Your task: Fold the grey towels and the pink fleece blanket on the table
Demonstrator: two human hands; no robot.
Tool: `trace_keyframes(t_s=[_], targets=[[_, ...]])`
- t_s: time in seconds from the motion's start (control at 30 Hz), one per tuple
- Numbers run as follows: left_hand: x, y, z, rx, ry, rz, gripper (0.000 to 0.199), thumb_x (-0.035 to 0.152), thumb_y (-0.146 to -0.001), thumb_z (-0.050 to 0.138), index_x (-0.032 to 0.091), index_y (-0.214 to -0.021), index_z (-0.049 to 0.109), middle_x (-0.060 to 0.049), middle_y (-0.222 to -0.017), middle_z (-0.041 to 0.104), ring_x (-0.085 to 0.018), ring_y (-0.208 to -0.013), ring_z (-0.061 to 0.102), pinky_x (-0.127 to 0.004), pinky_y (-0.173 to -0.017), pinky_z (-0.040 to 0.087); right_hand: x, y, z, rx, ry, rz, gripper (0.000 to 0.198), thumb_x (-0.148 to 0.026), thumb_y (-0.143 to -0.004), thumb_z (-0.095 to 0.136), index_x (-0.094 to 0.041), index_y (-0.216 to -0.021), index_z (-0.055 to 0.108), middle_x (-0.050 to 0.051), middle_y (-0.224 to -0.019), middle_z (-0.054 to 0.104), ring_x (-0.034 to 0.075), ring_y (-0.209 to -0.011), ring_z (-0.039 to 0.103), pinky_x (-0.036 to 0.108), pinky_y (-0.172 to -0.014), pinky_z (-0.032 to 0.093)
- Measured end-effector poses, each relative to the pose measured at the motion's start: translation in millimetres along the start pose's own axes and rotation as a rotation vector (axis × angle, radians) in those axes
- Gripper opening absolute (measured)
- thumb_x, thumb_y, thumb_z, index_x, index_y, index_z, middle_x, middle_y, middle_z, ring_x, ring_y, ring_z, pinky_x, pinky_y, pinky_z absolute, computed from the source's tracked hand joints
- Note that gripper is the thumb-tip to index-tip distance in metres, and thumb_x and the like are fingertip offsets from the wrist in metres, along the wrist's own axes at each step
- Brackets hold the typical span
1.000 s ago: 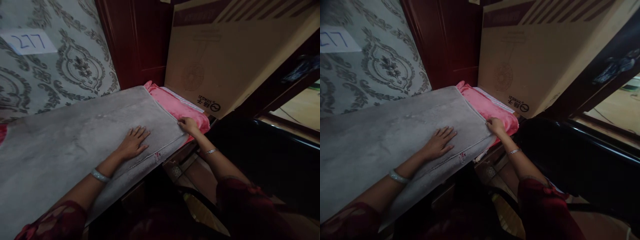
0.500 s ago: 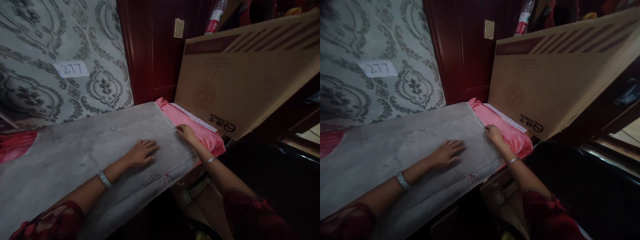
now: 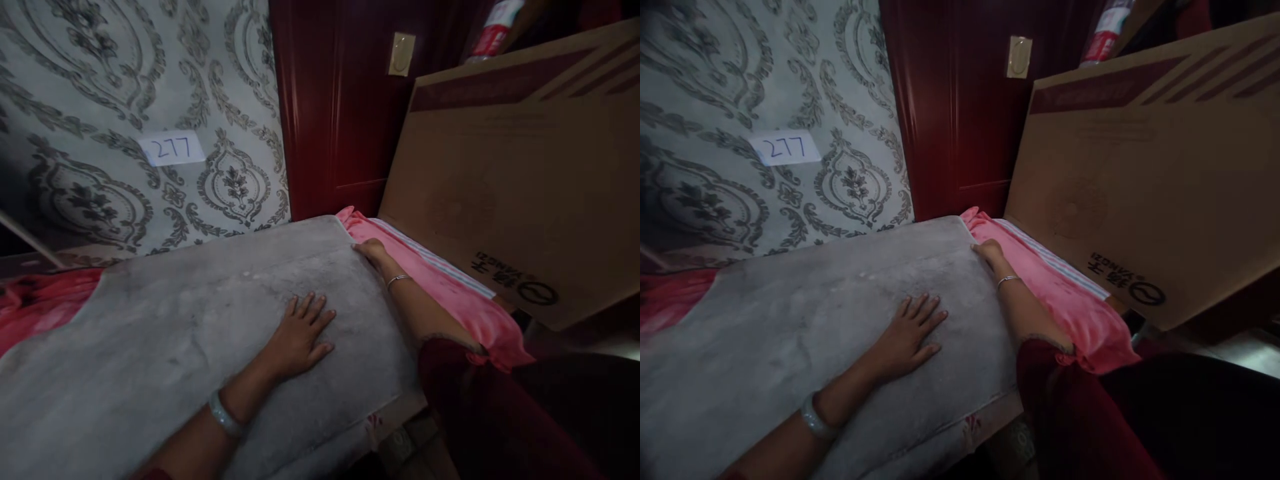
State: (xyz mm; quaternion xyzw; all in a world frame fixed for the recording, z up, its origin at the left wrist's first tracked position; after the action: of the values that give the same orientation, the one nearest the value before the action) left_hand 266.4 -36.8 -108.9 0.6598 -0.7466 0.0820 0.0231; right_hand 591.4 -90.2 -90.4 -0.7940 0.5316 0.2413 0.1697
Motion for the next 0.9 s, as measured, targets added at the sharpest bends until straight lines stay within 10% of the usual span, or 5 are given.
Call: trace_keyframes(t_s=[0.43,0.9], targets=[[-4,0,2,0.002,0.028,-0.031,0.069,0.058,-0.095,0.053,0.033,-0.158,0.038,-0.008,-0.17,0.025,-0.035,-0.158,0.017,-0.067,-0.125,0.015,-3,-18,27,0.24,-0.054,-0.146,0.027,-0.028,-0.09,0.053,-0.015,-0.092,0.076,0.012,-0.085,0.072,0.024,-0.086,0.068,0.035,-0.081,0.053],[-63,10,-15,0.111,-0.18,-0.48,0.078,0.072,-0.095,0.038,0.028,-0.16,0.037,-0.014,-0.168,0.03,-0.049,-0.153,0.019,-0.074,-0.117,0.018,0,-14,25,0.165,-0.068,-0.146,0.037,-0.037,-0.105,0.043,-0.017,-0.134,0.052,0.016,-0.116,0.067,0.033,-0.114,0.063,0.044,-0.096,0.046]])
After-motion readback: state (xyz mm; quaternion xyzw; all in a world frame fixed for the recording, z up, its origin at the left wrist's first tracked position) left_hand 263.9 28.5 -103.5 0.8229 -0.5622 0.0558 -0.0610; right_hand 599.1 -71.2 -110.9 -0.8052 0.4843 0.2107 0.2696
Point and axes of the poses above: each hand's wrist, its own y-axis away from the middle knuckle, its own z-axis out of the palm, x = y × z, the point moved 9 cm from there along -y, towards the middle knuckle
